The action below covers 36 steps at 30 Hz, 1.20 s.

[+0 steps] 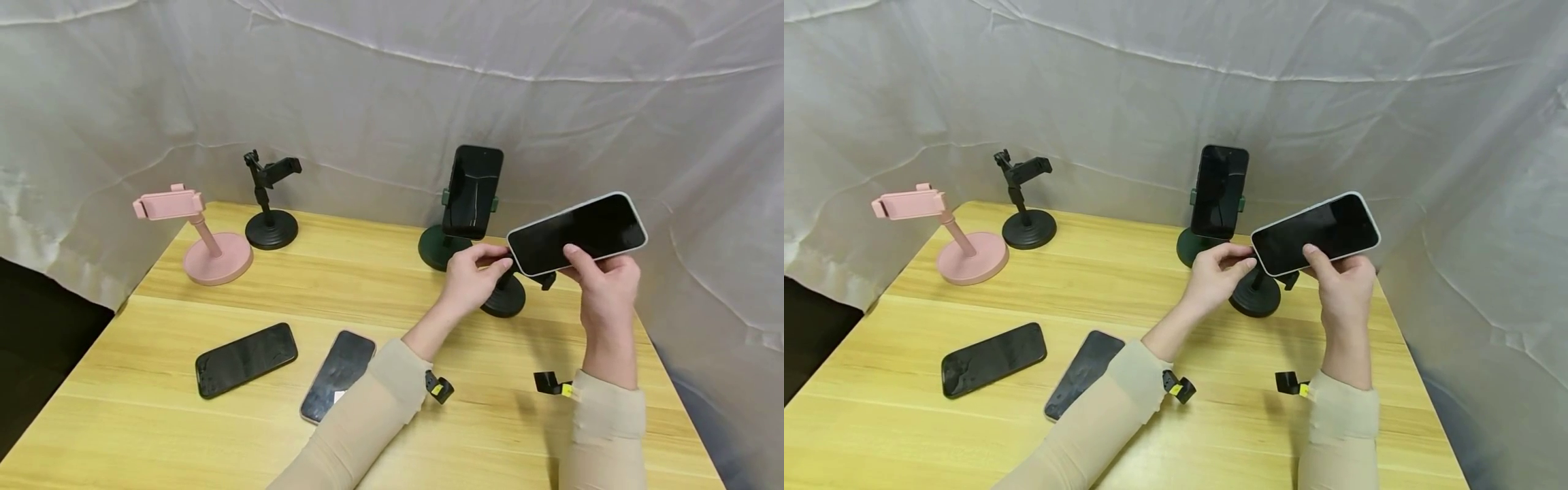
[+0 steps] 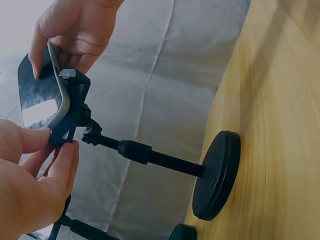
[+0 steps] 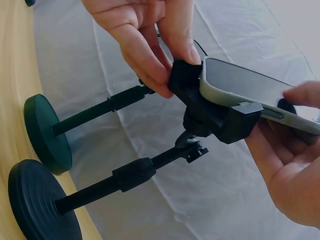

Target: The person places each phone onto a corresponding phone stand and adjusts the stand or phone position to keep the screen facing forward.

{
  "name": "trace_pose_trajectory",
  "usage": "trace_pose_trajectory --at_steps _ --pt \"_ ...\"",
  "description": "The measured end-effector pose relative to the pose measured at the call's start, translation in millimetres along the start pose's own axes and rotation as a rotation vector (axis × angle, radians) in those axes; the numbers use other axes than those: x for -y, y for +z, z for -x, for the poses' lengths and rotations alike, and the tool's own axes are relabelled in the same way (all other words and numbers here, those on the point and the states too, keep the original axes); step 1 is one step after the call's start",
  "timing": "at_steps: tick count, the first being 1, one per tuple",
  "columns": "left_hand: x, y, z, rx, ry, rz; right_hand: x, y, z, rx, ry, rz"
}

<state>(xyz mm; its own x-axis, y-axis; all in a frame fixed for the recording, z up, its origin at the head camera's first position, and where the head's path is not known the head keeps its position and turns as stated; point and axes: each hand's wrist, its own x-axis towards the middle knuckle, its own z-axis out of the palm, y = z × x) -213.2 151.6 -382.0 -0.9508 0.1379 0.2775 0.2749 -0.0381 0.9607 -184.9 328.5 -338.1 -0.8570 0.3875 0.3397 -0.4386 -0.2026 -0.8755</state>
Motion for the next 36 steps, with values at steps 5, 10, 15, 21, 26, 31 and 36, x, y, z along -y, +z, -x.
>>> trace_pose_trajectory --at_steps 5,10,15,21,26,31,36 --pt "0.3 0.1 0.6 -0.003 0.004 -0.006 -1.6 -0.4 -0.1 0.013 0.026 0.104" --pt "0.1 -0.6 1.1 0.015 -0.003 -0.006 -0.8 -2.6 -0.4 0.03 0.026 0.132" --pt "-0.7 -0.1 -0.1 0.043 -0.018 0.034 0.5 -3.9 -1.0 0.071 0.026 0.165" --pt "0.0 1.6 -2.4 0.06 0.021 -0.018 3.6 -4.5 0.0 0.083 0.04 0.167" --pt "-1.1 0.3 -3.4 0.052 0.052 -0.109 5.0 -4.7 0.3 0.102 0.018 0.192" --pt "-3.5 -2.1 -4.3 0.048 0.052 -0.153 5.6 -4.8 0.5 0.136 -0.012 0.273" --pt "-5.2 -3.0 -4.9 0.055 0.038 -0.142 6.3 -5.4 0.0 0.159 -0.037 0.319"
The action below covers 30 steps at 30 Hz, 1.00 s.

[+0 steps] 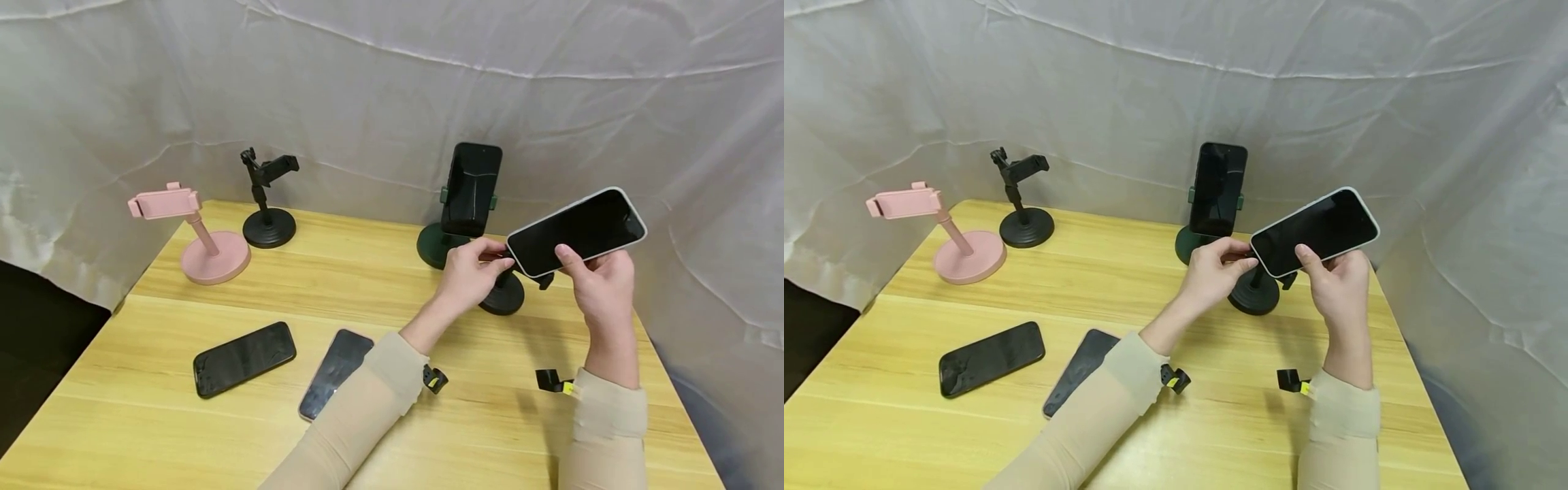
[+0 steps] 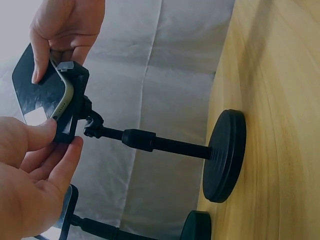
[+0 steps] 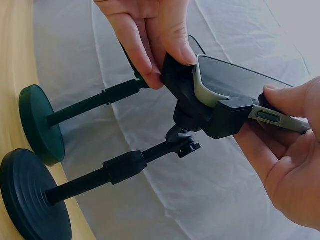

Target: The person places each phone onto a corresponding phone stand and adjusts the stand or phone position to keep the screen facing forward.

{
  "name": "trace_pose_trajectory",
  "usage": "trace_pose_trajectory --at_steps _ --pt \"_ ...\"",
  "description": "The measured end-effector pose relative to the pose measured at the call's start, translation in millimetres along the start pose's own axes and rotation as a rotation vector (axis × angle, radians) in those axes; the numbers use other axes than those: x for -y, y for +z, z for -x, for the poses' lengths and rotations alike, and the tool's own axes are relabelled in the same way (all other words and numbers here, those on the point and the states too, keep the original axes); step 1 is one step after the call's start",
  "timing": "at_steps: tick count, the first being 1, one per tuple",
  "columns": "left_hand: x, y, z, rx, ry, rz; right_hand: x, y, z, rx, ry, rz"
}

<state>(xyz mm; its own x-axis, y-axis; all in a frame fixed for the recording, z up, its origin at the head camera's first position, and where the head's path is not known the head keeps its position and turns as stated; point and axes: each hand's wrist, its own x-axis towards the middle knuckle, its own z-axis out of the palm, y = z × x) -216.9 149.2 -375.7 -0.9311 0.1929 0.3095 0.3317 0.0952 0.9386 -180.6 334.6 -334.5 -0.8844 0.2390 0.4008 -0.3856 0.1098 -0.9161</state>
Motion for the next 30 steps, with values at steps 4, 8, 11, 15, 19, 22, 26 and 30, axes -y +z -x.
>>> trace_pose_trajectory --at_steps 4,8,11,15,19,22,26,30 --pt "-1.0 -0.6 -0.4 0.006 0.001 -0.011 0.5 -1.1 -0.7 0.005 -0.005 0.02" --pt "-0.9 -1.8 -0.3 0.005 0.012 -0.043 0.5 -2.1 -0.4 0.02 0.003 0.02" --pt "-0.4 -3.0 -0.3 0.004 0.022 -0.057 0.5 -2.6 -0.1 0.037 0.007 0.013" --pt "-0.1 -5.1 -0.4 0.006 0.029 -0.056 1.1 -2.6 0.0 0.061 0.0 0.021" --pt "0.3 -6.1 -1.0 0.007 0.033 -0.067 1.2 -2.7 0.0 0.077 -0.019 0.038" --pt "1.1 -6.4 -2.1 0.001 0.035 -0.075 1.2 -2.6 -0.2 0.08 -0.035 0.052" --pt "1.9 -7.3 -3.0 -0.004 0.037 -0.077 0.8 -2.2 -0.1 0.092 -0.033 0.018" --pt "2.5 -8.7 -3.1 0.0 0.05 -0.076 0.8 -2.4 0.3 0.104 -0.033 -0.002"
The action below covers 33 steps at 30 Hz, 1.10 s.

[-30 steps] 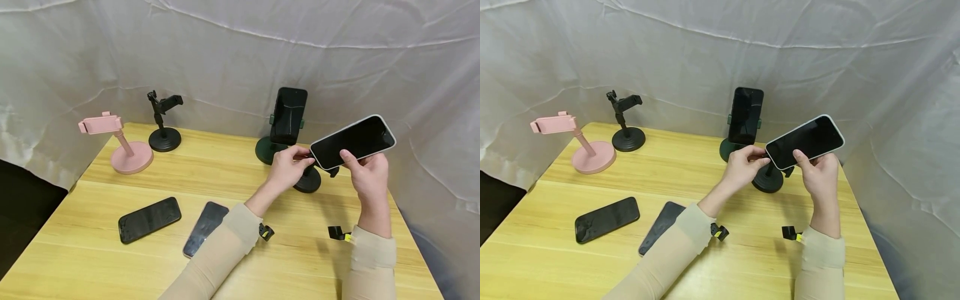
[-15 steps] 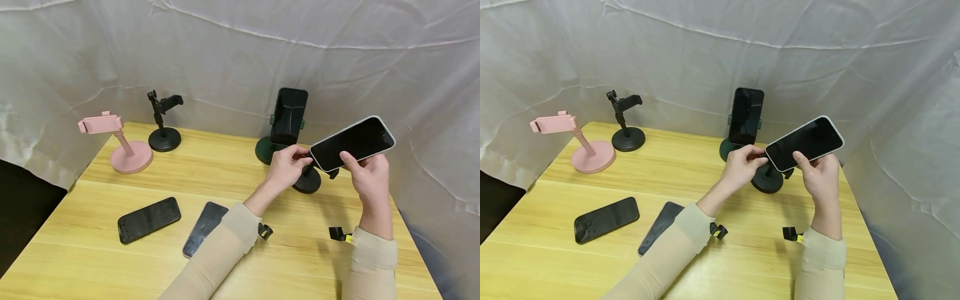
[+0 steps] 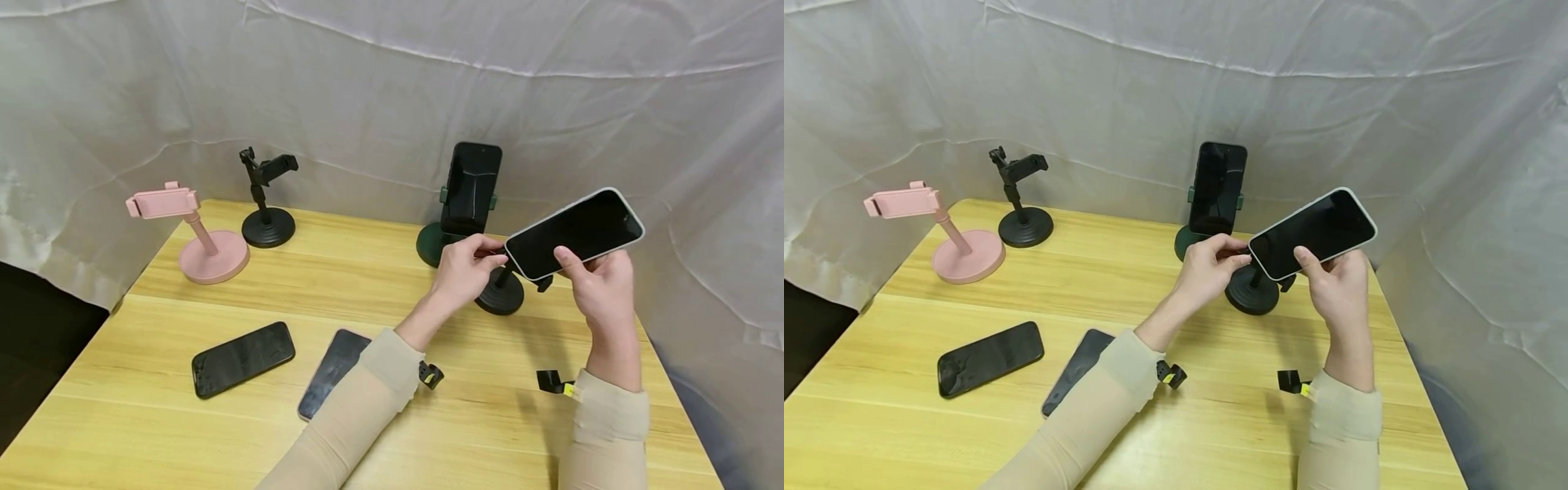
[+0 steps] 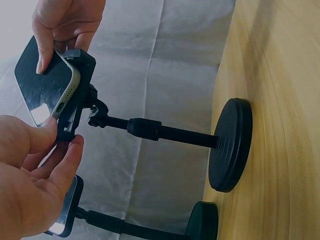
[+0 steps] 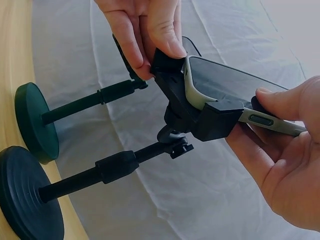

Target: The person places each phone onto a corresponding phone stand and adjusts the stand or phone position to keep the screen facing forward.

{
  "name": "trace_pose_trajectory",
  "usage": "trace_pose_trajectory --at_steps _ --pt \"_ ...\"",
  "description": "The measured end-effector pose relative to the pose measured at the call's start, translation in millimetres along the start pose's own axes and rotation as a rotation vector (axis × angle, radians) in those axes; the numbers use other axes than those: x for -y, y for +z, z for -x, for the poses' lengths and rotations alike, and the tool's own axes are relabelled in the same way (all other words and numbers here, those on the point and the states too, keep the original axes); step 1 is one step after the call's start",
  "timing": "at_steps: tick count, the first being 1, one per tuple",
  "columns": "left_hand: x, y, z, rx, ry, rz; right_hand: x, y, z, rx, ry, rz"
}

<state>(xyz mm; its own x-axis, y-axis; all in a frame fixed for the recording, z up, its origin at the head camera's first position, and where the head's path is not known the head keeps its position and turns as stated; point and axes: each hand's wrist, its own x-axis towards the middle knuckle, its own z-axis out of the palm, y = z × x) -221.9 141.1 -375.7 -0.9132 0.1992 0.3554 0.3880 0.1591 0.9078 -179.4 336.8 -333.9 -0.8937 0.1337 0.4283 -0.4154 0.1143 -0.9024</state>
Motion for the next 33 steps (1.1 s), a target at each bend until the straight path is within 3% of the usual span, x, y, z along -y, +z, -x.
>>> trace_pose_trajectory --at_steps 24,27,33 --pt "0.6 -6.1 -5.0 0.0 0.009 -0.002 5.6 -4.2 1.1 0.08 0.02 0.035" --pt "0.8 -7.1 -5.6 0.008 0.016 -0.013 6.5 -4.8 1.3 0.085 0.024 0.105" --pt "0.3 -8.1 -4.5 0.025 0.017 -0.036 7.2 -5.4 1.7 0.09 0.009 0.385"
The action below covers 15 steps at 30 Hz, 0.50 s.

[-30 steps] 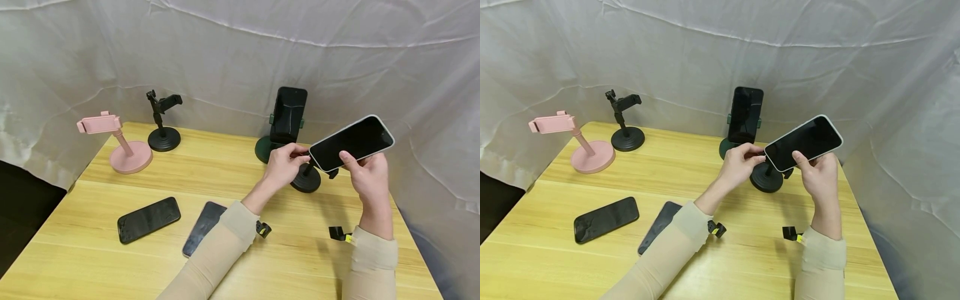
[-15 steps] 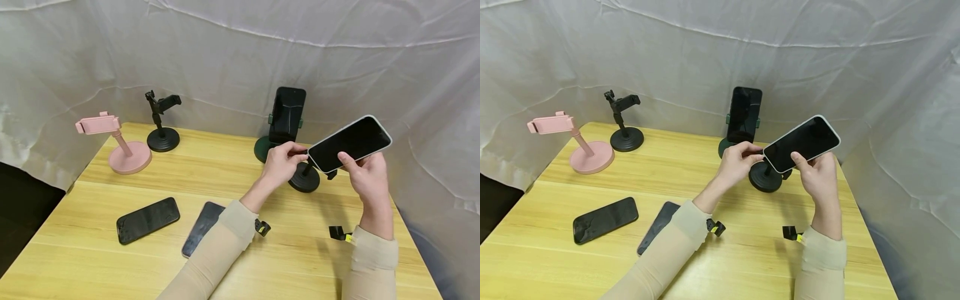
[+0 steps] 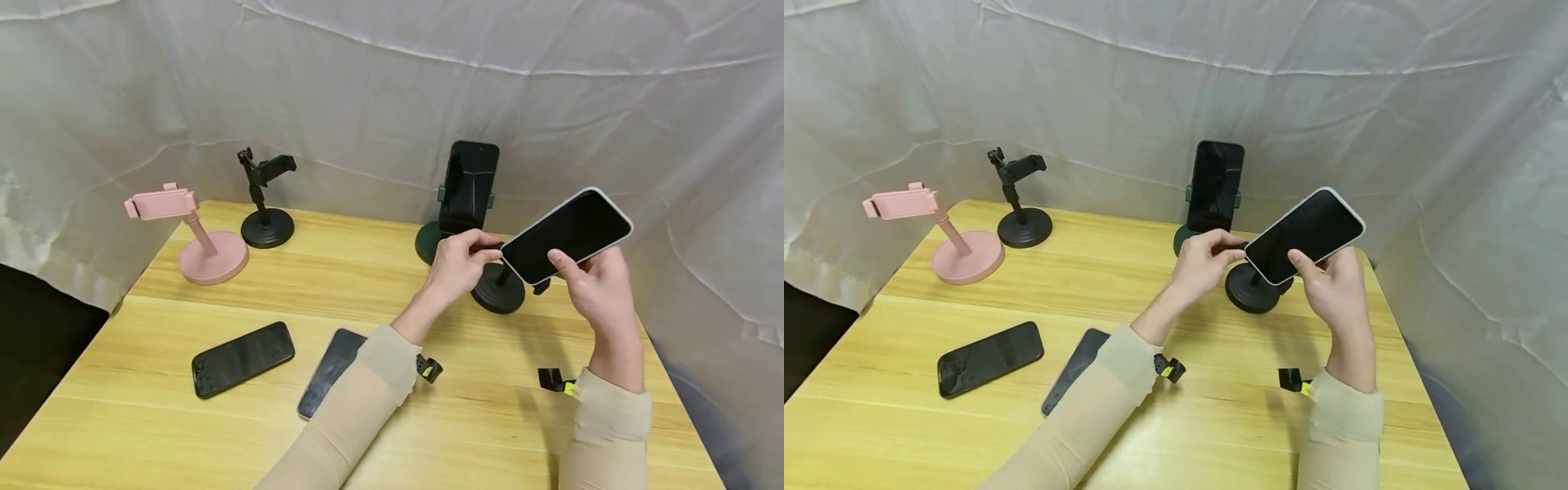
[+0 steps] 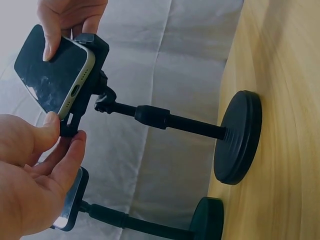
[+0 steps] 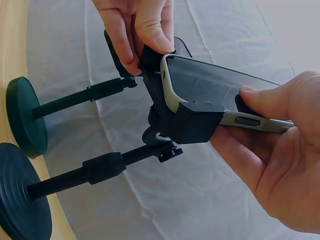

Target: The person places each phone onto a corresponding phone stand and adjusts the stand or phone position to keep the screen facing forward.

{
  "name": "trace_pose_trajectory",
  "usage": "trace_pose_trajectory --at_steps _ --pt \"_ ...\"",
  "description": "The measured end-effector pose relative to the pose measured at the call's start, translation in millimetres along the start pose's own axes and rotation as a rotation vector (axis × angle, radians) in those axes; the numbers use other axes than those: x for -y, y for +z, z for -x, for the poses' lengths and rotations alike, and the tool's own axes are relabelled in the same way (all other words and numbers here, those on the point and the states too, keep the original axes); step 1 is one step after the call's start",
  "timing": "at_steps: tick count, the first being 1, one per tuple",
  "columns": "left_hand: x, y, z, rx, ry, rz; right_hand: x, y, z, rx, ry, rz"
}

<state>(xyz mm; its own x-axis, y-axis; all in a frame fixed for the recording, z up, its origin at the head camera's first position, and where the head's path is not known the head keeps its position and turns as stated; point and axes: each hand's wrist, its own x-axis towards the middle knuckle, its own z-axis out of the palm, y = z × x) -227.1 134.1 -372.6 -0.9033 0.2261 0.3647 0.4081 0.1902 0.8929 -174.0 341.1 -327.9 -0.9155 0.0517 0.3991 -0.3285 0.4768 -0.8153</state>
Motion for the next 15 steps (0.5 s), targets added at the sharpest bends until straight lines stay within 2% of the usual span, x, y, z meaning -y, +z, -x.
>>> trace_pose_trajectory --at_steps 4,7,15 --pt "-1.4 -0.6 0.8 0.011 0.0 -0.011 3.6 2.3 2.4 0.025 -0.009 0.125" --pt "-2.7 -0.1 1.4 0.013 -0.002 -0.022 6.5 5.2 4.6 0.047 -0.03 0.175" --pt "-4.8 4.5 4.4 -0.028 0.0 -0.037 5.9 7.3 5.7 -0.012 -0.018 0.152"
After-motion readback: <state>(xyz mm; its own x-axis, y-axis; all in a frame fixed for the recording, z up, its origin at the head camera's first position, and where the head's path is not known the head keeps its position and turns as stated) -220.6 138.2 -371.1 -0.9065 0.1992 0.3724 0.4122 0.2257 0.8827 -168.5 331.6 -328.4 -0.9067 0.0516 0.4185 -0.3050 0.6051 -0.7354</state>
